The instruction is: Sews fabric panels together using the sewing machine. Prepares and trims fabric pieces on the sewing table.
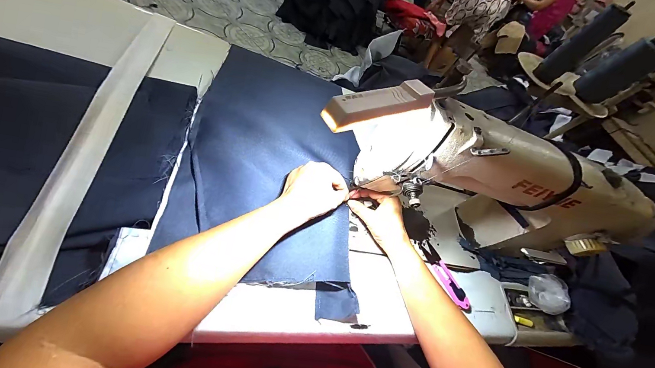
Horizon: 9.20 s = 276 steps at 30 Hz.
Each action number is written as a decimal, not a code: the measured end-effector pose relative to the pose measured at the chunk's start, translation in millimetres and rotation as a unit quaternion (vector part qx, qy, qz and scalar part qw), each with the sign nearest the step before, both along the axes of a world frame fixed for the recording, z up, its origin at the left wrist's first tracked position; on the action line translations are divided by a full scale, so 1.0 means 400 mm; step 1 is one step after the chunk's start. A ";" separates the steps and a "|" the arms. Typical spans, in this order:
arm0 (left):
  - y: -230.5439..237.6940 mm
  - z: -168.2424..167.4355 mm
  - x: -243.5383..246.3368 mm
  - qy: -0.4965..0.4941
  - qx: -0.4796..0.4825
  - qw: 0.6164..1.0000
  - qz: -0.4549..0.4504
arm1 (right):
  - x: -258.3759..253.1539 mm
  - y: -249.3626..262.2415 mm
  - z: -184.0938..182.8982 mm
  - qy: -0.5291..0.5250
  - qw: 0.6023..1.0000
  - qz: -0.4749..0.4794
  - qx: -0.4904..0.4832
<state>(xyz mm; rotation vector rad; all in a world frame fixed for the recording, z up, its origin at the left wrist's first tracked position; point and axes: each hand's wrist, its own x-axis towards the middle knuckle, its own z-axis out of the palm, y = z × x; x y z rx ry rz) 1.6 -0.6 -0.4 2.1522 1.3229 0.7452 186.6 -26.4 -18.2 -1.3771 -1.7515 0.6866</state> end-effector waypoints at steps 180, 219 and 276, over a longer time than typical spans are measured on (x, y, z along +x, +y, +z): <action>-0.181 0.052 0.033 -0.240 0.040 0.966 0.090 | 0.036 -0.087 0.086 -0.314 0.938 -0.037 -0.143; -0.208 0.071 0.141 -0.326 0.149 0.919 0.166 | 0.030 -0.149 0.087 -0.188 0.981 -0.036 -0.001; 0.076 -0.006 0.058 0.057 0.015 0.998 0.038 | 0.059 -0.127 0.049 -0.257 0.966 -0.009 -0.016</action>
